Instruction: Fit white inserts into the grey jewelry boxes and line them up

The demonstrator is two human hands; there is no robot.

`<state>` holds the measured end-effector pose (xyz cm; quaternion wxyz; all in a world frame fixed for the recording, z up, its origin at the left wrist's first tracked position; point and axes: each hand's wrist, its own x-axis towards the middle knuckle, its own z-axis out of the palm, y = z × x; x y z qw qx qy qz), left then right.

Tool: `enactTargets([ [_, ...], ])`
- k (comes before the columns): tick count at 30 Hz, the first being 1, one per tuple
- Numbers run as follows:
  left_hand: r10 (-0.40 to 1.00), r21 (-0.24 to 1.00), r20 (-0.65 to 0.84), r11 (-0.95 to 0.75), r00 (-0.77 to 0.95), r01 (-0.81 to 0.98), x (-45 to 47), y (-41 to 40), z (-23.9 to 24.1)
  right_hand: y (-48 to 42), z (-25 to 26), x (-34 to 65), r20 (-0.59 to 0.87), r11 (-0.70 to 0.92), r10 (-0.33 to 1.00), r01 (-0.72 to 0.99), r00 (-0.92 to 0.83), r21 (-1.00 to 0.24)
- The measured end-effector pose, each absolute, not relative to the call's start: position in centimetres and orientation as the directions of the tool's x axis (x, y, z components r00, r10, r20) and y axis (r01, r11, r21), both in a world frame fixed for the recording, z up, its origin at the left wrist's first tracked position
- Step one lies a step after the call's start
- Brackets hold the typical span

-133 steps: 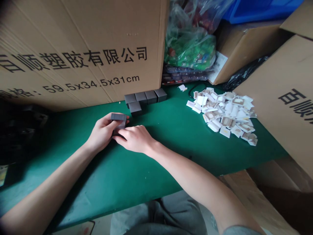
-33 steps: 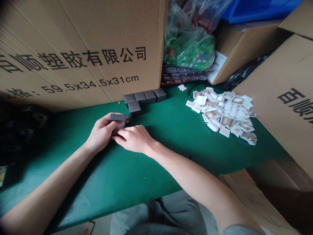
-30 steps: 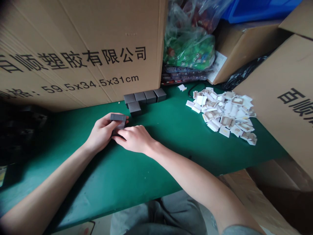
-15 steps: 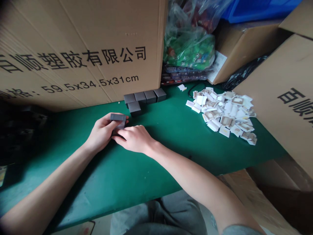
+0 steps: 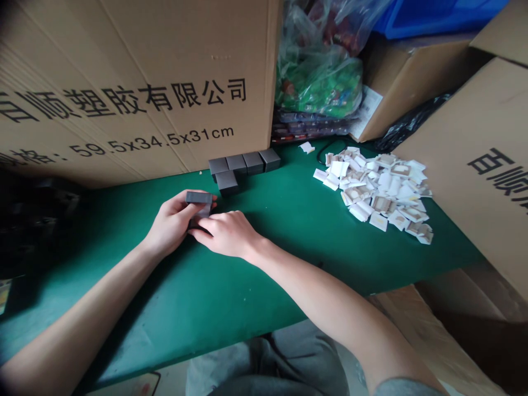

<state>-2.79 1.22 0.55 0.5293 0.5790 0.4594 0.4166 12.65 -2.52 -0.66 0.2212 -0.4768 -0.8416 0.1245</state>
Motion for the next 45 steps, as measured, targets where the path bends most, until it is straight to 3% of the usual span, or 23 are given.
enactTargets([
  [45,0.975,0.998,-0.006,-0.007,0.224,0.056,-2.81,1.37,0.1,-2.57,-0.59,12.67,0.252,0.513,0.858,0.749,-0.447,-0.418],
])
